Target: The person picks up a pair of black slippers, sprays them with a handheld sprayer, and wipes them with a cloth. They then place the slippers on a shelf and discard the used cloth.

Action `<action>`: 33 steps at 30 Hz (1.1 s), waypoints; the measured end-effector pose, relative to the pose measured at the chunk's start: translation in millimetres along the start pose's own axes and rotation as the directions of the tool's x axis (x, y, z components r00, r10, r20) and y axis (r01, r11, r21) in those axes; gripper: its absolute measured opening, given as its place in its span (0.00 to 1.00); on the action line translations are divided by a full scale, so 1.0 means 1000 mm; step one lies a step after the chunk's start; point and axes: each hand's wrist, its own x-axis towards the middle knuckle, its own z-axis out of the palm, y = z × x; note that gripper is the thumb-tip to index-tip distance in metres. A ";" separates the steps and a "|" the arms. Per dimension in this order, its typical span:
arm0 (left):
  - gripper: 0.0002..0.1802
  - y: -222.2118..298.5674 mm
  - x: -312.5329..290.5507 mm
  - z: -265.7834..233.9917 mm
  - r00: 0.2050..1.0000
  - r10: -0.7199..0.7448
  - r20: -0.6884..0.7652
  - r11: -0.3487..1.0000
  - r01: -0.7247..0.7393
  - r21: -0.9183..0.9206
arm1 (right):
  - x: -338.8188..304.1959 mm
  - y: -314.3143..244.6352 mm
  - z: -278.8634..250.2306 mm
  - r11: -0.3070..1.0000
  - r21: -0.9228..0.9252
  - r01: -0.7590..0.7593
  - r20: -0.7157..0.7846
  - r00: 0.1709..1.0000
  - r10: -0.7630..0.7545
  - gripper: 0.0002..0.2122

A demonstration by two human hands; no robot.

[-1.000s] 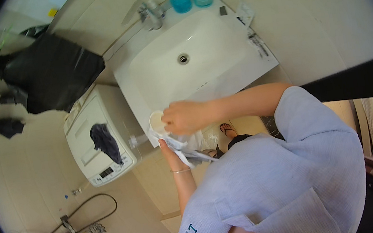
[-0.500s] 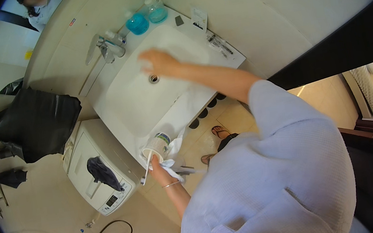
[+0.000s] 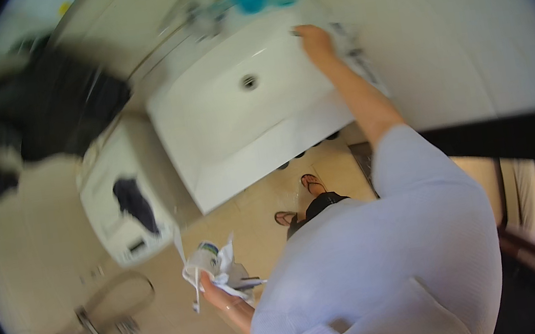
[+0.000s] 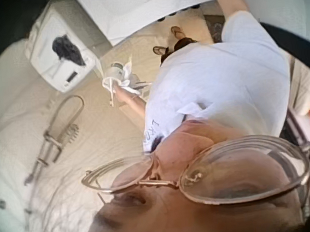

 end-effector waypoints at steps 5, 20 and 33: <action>0.21 -0.041 0.035 -0.128 0.945 0.002 -0.326 0.997 -0.026 -0.069 | -0.146 -0.119 0.018 0.775 0.626 -0.086 0.356 0.916 -0.186 0.10; 0.17 -0.147 0.078 -0.409 0.720 -0.176 -0.671 0.834 -0.253 -0.491 | -0.453 -0.458 0.170 0.651 0.750 -0.113 0.651 0.301 -0.697 0.09; 0.21 -0.168 0.118 -0.514 0.384 -0.337 -0.860 0.737 -0.461 -0.494 | -0.693 -0.658 0.296 0.493 0.843 0.214 0.537 -0.291 -0.792 0.12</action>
